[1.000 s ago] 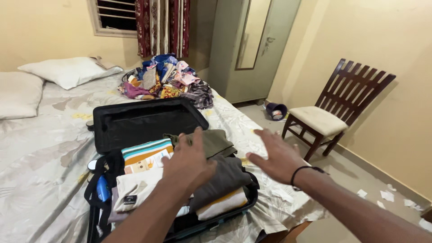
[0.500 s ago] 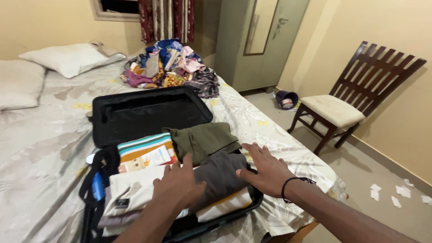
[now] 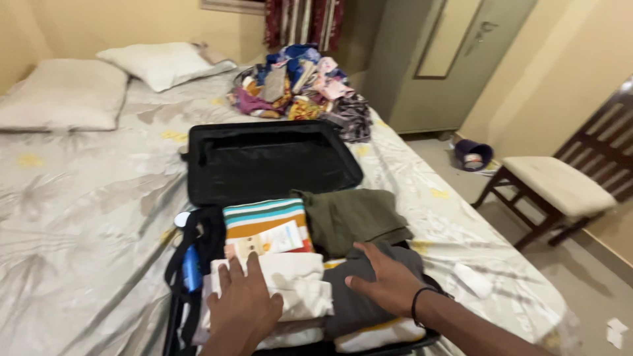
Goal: The person opens a blue suitcase on a bed and removes folded clothes and a small toiletry item. They place the items onto a shelf in a nearby wardrobe. The suitcase remains open on the bed.
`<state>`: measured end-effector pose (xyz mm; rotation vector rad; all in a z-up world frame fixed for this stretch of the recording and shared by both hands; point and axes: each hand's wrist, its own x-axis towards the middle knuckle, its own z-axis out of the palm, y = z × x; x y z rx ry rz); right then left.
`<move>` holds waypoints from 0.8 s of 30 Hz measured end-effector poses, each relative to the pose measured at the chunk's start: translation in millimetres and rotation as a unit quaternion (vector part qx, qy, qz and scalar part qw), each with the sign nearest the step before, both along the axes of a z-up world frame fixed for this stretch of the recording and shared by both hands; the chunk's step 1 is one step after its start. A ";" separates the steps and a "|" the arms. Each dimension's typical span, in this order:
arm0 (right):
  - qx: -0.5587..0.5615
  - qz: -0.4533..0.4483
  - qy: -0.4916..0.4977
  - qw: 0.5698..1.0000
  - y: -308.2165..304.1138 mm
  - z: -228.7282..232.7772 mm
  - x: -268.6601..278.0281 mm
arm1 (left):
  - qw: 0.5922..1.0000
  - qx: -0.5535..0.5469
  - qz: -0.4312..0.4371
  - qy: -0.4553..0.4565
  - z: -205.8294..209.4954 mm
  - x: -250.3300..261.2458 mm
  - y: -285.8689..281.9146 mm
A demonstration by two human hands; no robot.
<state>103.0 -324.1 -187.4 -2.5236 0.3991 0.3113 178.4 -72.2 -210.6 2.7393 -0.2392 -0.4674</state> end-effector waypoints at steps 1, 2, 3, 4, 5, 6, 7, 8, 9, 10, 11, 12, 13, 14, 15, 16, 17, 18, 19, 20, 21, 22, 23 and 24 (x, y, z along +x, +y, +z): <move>0.009 0.003 0.005 1.000 7.5 -9.3 5.9 | 1.000 0.004 0.014 0.009 -7.5 2.9 10.3; 0.018 0.005 0.010 1.000 14.6 -18.4 12.0 | 0.999 0.008 0.028 0.017 -15.4 6.9 19.5; 0.027 0.004 0.009 1.000 21.2 -27.9 15.1 | 0.998 -0.006 0.049 0.034 -24.5 9.9 26.7; 0.036 0.003 0.009 0.999 27.8 -36.2 18.1 | 0.996 -0.019 0.070 0.050 -33.1 13.6 33.3; 0.043 0.000 0.003 0.999 32.5 -40.1 23.3 | 0.994 -0.035 0.090 0.060 -38.5 20.8 37.5; 0.050 -0.005 0.020 0.999 38.4 -43.5 24.4 | 0.991 -0.054 0.096 0.077 -44.5 22.4 43.1; 0.055 -0.008 0.030 0.998 43.6 -44.7 27.9 | 0.988 -0.076 0.102 0.087 -49.3 25.1 47.7; 0.060 -0.011 0.040 0.997 47.1 -43.8 32.1 | 0.985 -0.099 0.107 0.097 -53.3 29.4 50.3; 0.059 -0.008 0.041 0.997 48.9 -41.7 37.1 | 0.983 -0.097 0.123 0.094 -57.4 33.7 52.0; 0.059 -0.004 0.043 0.997 50.8 -39.9 42.9 | 0.982 -0.096 0.138 0.091 -61.6 37.8 53.7; 0.061 -0.006 0.050 0.997 53.1 -40.8 42.1 | 0.980 -0.091 0.149 0.095 -67.4 36.9 55.6; 0.068 -0.018 0.053 0.996 54.5 -42.1 40.8 | 0.979 -0.089 0.152 0.102 -72.5 36.8 57.1; 0.075 -0.032 0.055 0.995 55.3 -43.3 39.1 | 0.979 -0.086 0.151 0.107 -76.5 37.1 57.9; 0.082 -0.047 0.057 0.994 55.0 -44.0 37.8 | 0.979 -0.084 0.151 0.112 -79.6 35.4 58.7; 0.082 -0.057 0.061 0.993 54.2 -43.9 38.6 | 0.977 -0.086 0.154 0.119 -80.4 37.3 58.0; 0.081 -0.066 0.066 0.992 54.3 -44.4 37.4 | 0.976 -0.088 0.157 0.126 -79.9 38.1 57.4; 0.079 -0.074 0.067 0.992 52.4 -42.7 38.8 | 0.974 -0.093 0.159 0.130 -77.4 40.3 55.8; 0.074 -0.068 0.062 0.993 51.2 -42.0 38.3 | 0.974 -0.107 0.162 0.119 -74.8 40.9 54.5; 0.071 -0.063 0.059 0.994 50.3 -42.9 35.6 | 0.973 -0.120 0.164 0.110 -73.4 38.9 53.5; 0.068 -0.058 0.057 0.994 48.5 -43.6 33.4 | 0.972 -0.134 0.165 0.101 -72.4 37.0 51.9; 0.072 -0.055 0.052 0.995 47.1 -44.7 29.8 | 0.972 -0.147 0.158 0.097 -72.0 34.8 50.3; 0.076 -0.052 0.048 0.995 44.7 -45.1 26.9 | 0.971 -0.160 0.150 0.092 -72.0 33.4 48.0; 0.080 -0.049 0.043 0.995 42.3 -45.4 24.2 | 0.971 -0.173 0.142 0.087 -72.5 32.2 45.7; 0.084 -0.059 0.058 0.993 39.5 -45.2 21.8 | 0.970 -0.180 0.144 0.082 -73.8 31.2 43.0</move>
